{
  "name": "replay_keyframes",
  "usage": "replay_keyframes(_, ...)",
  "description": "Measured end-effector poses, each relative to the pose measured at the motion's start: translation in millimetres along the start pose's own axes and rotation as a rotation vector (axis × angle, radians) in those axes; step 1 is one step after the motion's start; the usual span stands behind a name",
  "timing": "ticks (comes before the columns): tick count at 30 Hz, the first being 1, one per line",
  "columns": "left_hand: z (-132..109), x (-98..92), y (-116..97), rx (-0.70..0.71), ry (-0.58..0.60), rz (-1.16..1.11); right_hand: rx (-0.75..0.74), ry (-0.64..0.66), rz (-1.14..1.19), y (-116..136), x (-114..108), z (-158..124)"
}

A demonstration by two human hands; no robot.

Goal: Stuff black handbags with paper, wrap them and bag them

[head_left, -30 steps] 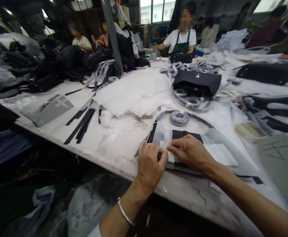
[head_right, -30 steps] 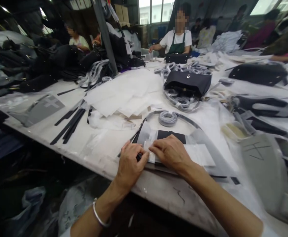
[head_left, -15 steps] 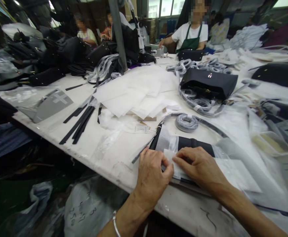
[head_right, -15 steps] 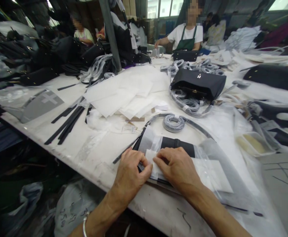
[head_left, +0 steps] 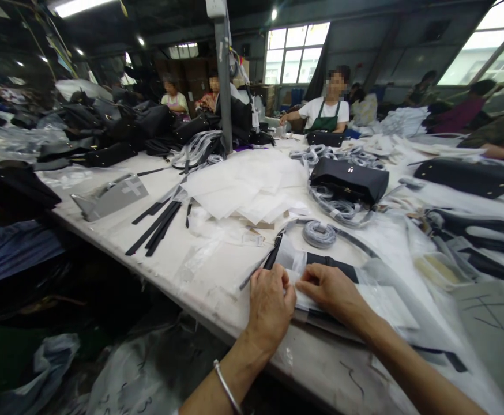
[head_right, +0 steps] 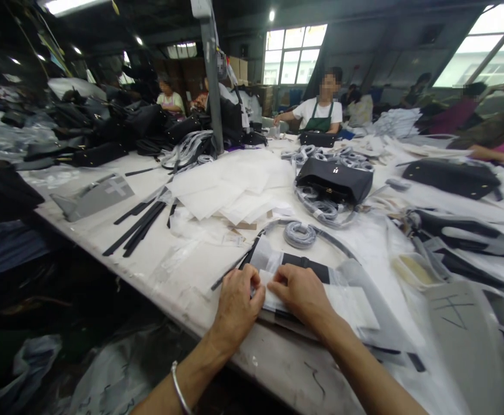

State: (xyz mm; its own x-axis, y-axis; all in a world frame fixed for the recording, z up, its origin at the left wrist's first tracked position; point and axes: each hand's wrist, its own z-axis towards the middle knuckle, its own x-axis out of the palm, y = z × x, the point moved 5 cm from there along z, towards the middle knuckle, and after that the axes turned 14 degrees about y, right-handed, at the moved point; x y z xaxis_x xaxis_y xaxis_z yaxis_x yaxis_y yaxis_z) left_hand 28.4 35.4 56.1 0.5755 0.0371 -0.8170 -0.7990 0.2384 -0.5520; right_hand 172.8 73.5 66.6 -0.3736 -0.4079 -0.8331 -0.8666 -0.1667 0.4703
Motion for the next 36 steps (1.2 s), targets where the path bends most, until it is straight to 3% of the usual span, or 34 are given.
replay_keyframes(2,-2,-2.9,-4,0.065,-0.012,0.049,0.012,0.008,0.006,3,-2,1)
replay_keyframes(6,-20,-7.9,-19,0.396,-0.134,0.187,0.056,0.04,0.017,5,-3,3)
replay_keyframes(8,-30,-3.2,-21,0.503,-0.118,0.226,0.073,0.042,0.013,5,-4,5)
replay_keyframes(11,-38,8.5,-16,0.481,-0.075,0.287,0.057,0.03,0.007,5,-4,7)
replay_keyframes(16,-47,20.2,-10,0.47,-0.178,0.377,0.028,0.01,0.007,-1,1,8)
replay_keyframes(19,-49,22.9,-8,0.467,-0.147,0.401,-0.024,-0.05,0.048,-3,3,5)
replay_keyframes(25,-47,20.5,-9,0.485,-0.066,0.389,-0.037,-0.105,0.076,-3,3,-1)
replay_keyframes(36,-44,10.0,-12,0.507,-0.025,0.346,0.047,-0.116,-0.005,6,-2,-6)
